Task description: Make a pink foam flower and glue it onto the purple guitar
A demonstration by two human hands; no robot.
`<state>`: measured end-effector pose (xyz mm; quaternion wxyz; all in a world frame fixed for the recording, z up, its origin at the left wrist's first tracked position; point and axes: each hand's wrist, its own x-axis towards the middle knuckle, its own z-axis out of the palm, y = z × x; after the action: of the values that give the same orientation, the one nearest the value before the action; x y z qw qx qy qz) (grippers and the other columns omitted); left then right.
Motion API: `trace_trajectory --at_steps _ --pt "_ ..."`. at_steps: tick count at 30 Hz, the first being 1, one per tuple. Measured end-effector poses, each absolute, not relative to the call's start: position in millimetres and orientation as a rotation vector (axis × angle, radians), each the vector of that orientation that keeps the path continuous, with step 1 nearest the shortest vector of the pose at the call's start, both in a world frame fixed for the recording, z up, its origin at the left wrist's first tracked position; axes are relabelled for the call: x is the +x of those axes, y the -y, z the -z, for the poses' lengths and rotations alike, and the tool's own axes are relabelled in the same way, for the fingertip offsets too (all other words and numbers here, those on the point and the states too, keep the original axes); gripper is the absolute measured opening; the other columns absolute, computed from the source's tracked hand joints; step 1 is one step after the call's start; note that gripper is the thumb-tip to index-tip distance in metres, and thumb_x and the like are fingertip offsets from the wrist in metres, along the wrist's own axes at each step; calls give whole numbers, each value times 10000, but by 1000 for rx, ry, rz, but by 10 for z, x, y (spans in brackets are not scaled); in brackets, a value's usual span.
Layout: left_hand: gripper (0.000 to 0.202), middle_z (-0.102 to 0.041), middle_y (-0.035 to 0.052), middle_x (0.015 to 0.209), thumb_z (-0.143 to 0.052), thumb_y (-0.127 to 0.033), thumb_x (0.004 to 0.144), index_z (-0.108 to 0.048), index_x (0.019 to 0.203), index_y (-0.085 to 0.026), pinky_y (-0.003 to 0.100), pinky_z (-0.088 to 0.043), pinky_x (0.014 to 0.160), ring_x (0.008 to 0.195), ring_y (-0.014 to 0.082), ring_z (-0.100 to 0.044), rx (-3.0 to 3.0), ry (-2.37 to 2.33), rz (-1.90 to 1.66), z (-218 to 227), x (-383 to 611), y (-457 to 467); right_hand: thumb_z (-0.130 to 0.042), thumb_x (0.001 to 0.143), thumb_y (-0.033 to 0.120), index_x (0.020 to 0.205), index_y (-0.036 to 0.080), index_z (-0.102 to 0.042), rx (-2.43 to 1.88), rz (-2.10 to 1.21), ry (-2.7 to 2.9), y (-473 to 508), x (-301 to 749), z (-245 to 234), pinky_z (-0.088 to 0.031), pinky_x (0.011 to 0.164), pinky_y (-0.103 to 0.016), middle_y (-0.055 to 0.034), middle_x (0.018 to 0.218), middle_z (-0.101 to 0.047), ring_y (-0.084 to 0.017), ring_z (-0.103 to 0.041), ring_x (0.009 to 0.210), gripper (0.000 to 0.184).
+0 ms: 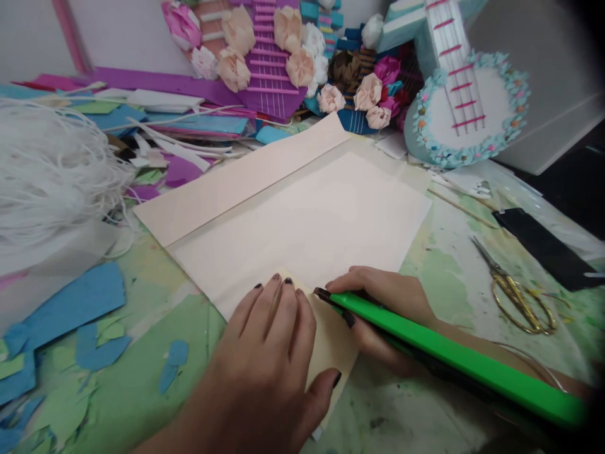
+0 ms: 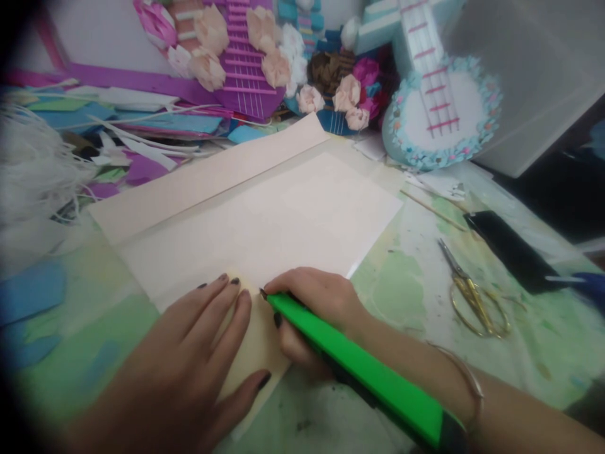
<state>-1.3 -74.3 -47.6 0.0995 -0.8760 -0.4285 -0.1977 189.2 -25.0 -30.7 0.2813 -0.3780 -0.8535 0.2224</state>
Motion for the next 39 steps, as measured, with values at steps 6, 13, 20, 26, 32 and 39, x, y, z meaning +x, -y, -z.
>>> trace_trajectory --at_steps 6,13,20,26,32,39 --pt "526 -614 205 1132 -459 -440 819 -593 1115 -27 480 -464 904 1117 351 -530 -2591 1267 570 458 -14 749 -493 666 94 972 212 -579 -1007 -613 2303 250 1902 316 -476 636 -229 8 806 -648 -117 -611 701 339" --pt "518 -613 196 1139 -453 -436 823 -590 1125 -38 478 -459 913 1124 348 -527 -2599 1270 547 454 -20 753 -477 670 106 960 222 -581 -993 -603 2292 251 1897 298 -483 616 -240 8 780 -648 -125 -610 676 329" --pt "525 -599 213 1144 -448 -428 826 -577 1133 -22 490 -454 912 1128 355 -514 -2599 1266 547 456 -23 738 -495 677 112 970 219 -594 -1036 -614 2277 259 1908 317 -477 641 -229 8 806 -653 -121 -613 701 327" --pt "495 -599 203 1132 -456 -418 822 -578 1127 -48 504 -445 921 1138 357 -504 -2621 1293 583 482 -6 754 -491 686 106 956 218 -591 -1038 -625 2280 260 1926 319 -476 656 -232 10 813 -657 -117 -612 708 309" --pt "484 -577 187 1167 -421 -408 833 -550 1171 -87 550 -398 963 1177 359 -468 -2655 1376 633 534 -6 785 -504 687 105 974 223 -591 -1048 -641 2276 269 1923 323 -480 676 -228 13 827 -658 -113 -613 725 322" --pt "446 -591 172 1142 -449 -406 834 -581 1131 -100 527 -422 949 1155 345 -489 -2691 1338 547 459 -23 758 -481 674 128 937 191 -601 -1018 -584 2222 261 1895 294 -478 663 -221 0 818 -682 -112 -634 726 297"
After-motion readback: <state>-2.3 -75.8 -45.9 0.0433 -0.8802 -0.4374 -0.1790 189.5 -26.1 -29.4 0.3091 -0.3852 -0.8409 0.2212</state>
